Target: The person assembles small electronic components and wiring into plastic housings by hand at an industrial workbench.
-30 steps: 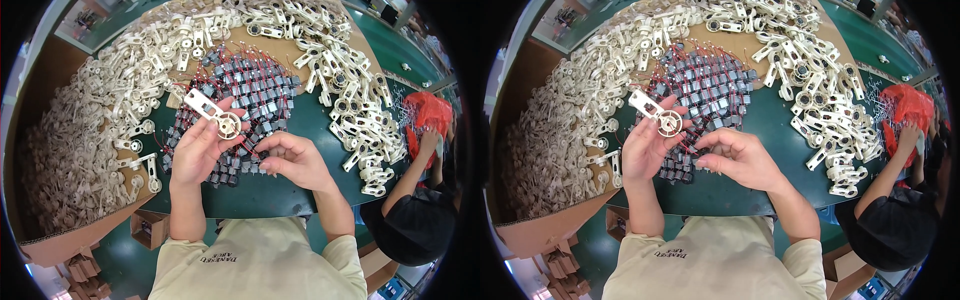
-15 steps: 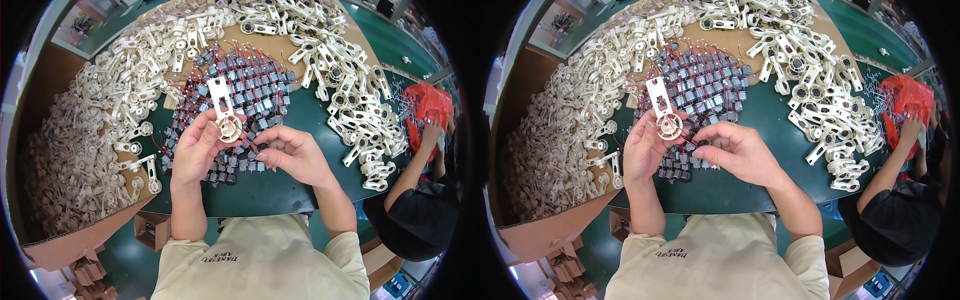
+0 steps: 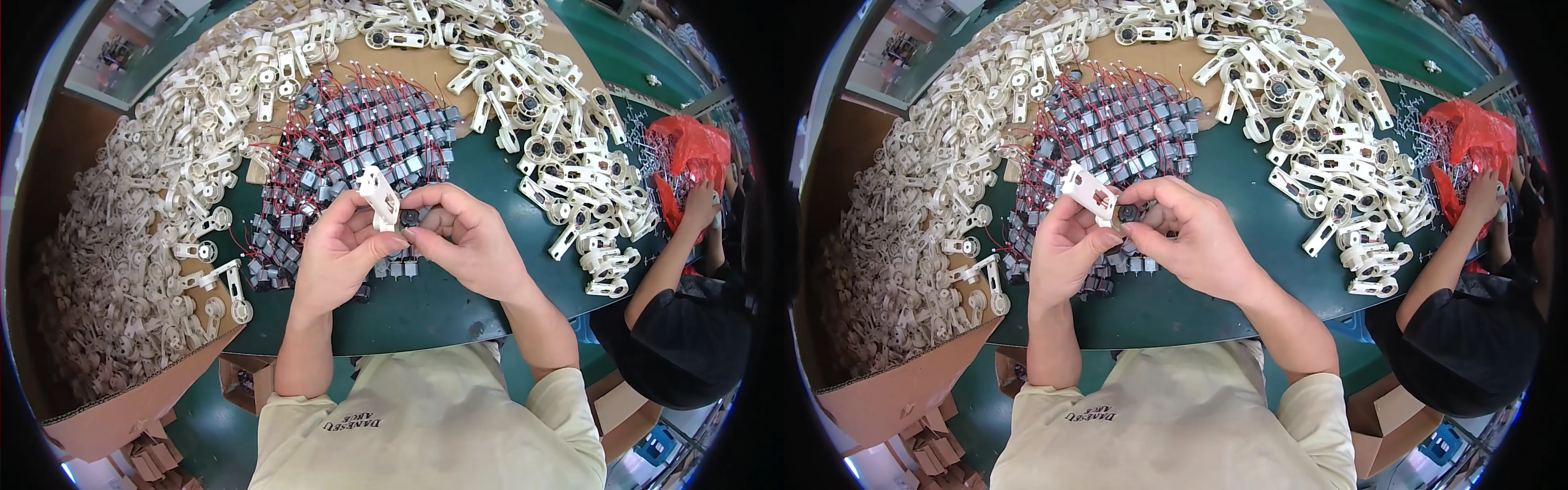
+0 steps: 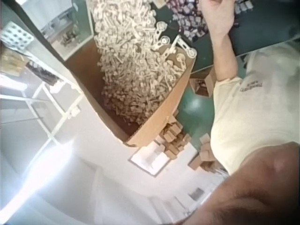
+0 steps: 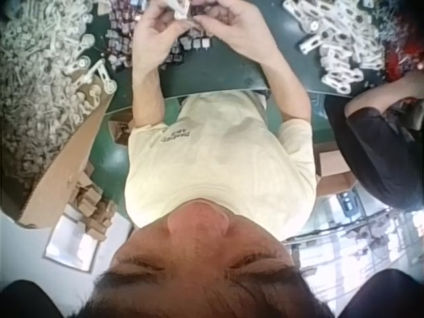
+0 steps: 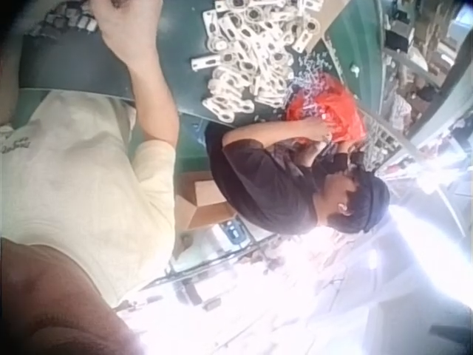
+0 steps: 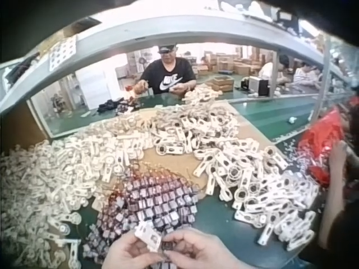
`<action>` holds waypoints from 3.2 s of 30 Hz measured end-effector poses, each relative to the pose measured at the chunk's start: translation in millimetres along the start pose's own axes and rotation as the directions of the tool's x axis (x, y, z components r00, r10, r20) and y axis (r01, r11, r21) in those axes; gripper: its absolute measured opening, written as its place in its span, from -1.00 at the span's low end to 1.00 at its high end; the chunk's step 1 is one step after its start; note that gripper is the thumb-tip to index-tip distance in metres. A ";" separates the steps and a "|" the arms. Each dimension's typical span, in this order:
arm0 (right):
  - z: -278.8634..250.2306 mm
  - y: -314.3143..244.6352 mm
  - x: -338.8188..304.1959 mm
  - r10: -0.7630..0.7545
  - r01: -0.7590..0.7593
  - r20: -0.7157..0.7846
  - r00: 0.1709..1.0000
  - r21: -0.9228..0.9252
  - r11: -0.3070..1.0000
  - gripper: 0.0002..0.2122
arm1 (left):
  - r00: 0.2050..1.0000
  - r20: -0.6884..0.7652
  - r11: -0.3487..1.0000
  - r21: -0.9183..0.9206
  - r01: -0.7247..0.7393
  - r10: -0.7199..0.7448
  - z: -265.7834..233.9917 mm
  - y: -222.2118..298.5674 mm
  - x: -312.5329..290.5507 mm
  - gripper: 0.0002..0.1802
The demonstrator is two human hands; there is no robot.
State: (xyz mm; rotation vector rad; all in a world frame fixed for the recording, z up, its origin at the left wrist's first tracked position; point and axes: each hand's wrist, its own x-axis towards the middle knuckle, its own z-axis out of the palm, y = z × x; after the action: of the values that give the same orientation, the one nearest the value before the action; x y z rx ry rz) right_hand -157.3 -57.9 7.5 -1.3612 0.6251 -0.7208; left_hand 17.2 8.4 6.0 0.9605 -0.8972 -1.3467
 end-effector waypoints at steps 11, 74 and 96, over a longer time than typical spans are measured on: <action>4.1 3.6 0.6 -0.114 0.112 -0.084 0.990 -0.022 0.993 -0.78 | 0.997 -0.074 0.994 0.110 -0.027 0.035 5.5 -1.3 2.3 -0.62; 3.7 2.7 5.3 0.080 -0.050 -0.062 0.995 0.389 0.920 -0.82 | 0.987 -0.107 0.992 -0.032 -0.124 0.120 25.9 -20.5 1.7 -0.67; -2.7 1.8 5.9 0.109 -0.103 0.005 0.994 0.361 0.927 -0.74 | 0.994 -0.089 0.998 0.007 -0.058 0.058 24.2 -12.7 1.1 -0.69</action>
State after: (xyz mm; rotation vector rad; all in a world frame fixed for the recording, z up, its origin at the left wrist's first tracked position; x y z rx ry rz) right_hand -155.5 -64.0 5.5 -0.9751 0.5422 -0.7188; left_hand -9.9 6.5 2.9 0.9834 -0.8546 -1.2435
